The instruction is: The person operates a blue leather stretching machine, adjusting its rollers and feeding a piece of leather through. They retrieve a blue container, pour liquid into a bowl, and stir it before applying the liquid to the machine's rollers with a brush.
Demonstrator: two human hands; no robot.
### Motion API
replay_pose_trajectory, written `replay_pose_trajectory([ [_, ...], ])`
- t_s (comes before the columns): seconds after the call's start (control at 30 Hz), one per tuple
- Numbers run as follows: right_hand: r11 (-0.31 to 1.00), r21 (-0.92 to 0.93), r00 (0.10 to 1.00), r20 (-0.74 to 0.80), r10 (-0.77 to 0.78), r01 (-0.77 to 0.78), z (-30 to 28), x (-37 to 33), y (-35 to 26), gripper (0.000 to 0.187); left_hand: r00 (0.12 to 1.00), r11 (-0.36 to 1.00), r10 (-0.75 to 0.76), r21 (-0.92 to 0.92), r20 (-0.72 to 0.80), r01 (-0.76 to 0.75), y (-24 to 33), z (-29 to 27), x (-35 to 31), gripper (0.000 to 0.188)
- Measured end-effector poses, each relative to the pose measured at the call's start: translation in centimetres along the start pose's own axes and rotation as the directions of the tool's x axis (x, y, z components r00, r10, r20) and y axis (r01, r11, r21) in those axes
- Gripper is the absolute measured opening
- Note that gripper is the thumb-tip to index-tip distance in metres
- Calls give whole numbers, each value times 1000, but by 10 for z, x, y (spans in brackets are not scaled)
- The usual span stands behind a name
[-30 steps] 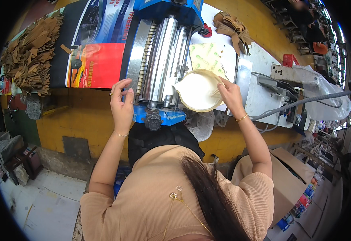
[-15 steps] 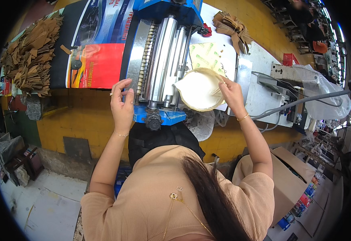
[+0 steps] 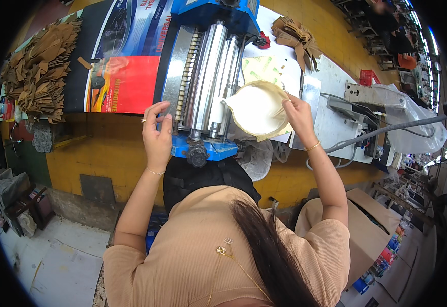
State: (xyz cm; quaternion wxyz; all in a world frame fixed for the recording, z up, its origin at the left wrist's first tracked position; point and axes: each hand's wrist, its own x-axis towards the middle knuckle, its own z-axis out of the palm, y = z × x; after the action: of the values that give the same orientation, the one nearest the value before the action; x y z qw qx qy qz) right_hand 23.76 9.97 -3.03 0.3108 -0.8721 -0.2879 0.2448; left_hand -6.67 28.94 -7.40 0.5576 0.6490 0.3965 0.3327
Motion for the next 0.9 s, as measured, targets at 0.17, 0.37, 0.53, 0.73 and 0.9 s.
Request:
replay_pose_trajectory([
  [0.17,1000,-6,1000,-11,-20,20,-2,8,-2,43,1000,1000,1,-7,-16,-1,0,1,0,24],
  [0.37,999,-50,1000,-2,3,-3,-5,20,-4,44,1000,1000,-1,-9,-14,1,1,1,0,24],
  [0.53,998,-61,1000,-9,1,-1,-7,26,-12,45,1000,1000,-4,7,-12,4,2,1,0,23],
  [0.73,998,-66,1000,-13,12,-13,-10,36,-14,45,1000,1000,-24,12,-4,24,3,1,0,23],
  [0.9,998,-50,999,-39,-25,23,-9,48,-8,44,1000,1000,-19,21,-1,19,3,1,1,22],
])
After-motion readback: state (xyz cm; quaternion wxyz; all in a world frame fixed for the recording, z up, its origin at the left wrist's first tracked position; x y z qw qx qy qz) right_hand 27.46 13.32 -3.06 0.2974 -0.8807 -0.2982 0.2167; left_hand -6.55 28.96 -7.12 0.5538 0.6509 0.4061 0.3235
